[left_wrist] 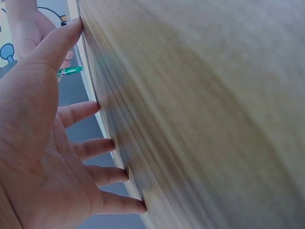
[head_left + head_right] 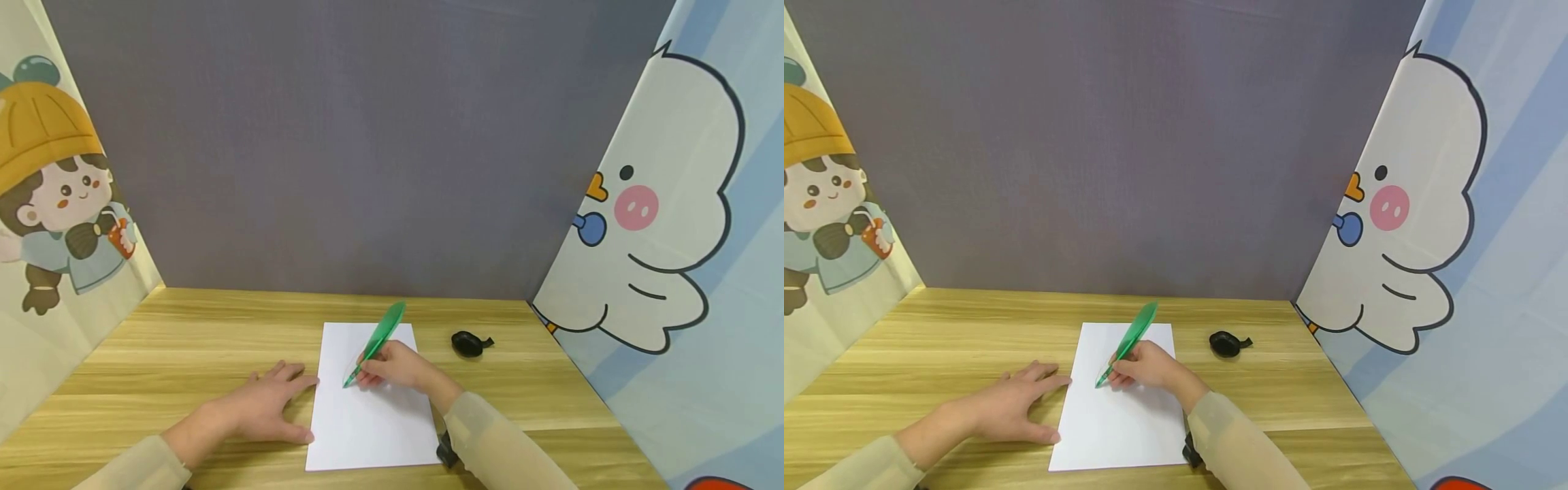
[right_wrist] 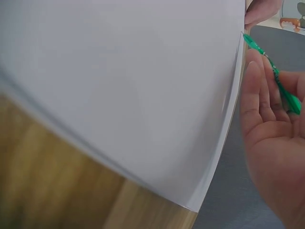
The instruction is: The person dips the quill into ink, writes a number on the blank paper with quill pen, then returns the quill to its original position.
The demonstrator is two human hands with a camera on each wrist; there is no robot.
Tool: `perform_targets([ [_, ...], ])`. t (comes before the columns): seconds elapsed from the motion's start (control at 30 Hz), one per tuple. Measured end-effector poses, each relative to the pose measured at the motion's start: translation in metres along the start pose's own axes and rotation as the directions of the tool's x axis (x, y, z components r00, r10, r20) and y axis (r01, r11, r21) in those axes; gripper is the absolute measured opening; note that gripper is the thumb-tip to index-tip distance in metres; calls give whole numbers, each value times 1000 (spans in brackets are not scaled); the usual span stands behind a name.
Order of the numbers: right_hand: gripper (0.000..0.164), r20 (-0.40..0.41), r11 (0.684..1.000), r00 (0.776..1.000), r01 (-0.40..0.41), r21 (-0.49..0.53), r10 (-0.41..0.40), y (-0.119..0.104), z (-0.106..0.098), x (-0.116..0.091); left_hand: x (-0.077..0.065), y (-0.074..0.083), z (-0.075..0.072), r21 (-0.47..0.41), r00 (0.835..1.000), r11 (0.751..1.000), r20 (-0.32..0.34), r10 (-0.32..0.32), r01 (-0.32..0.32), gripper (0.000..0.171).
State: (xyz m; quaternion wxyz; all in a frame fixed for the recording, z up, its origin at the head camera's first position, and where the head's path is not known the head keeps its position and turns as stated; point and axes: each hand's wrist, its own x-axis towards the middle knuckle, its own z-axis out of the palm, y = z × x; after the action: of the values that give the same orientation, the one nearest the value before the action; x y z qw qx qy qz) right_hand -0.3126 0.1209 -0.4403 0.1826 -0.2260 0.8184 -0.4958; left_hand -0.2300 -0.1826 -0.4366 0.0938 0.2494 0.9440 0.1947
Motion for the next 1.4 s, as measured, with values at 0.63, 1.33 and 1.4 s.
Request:
perform_targets([
  [0.63, 19, 30, 1000, 1000, -6, 19, 5, -3, 2, -12, -1, 0, 1, -14, 1000, 1000, 13, -13, 13, 100],
  [1.33, 18, 61, 999, 998, -25, 41, 22, -4, 3, -21, -2, 2, 1, 3, 1000, 1000, -12, 6, -6, 100],
  [1.4, 18, 65, 999, 998, -25, 41, 22, -5, 3, -22, -2, 2, 1, 2, 1000, 1000, -11, 4, -4, 100],
])
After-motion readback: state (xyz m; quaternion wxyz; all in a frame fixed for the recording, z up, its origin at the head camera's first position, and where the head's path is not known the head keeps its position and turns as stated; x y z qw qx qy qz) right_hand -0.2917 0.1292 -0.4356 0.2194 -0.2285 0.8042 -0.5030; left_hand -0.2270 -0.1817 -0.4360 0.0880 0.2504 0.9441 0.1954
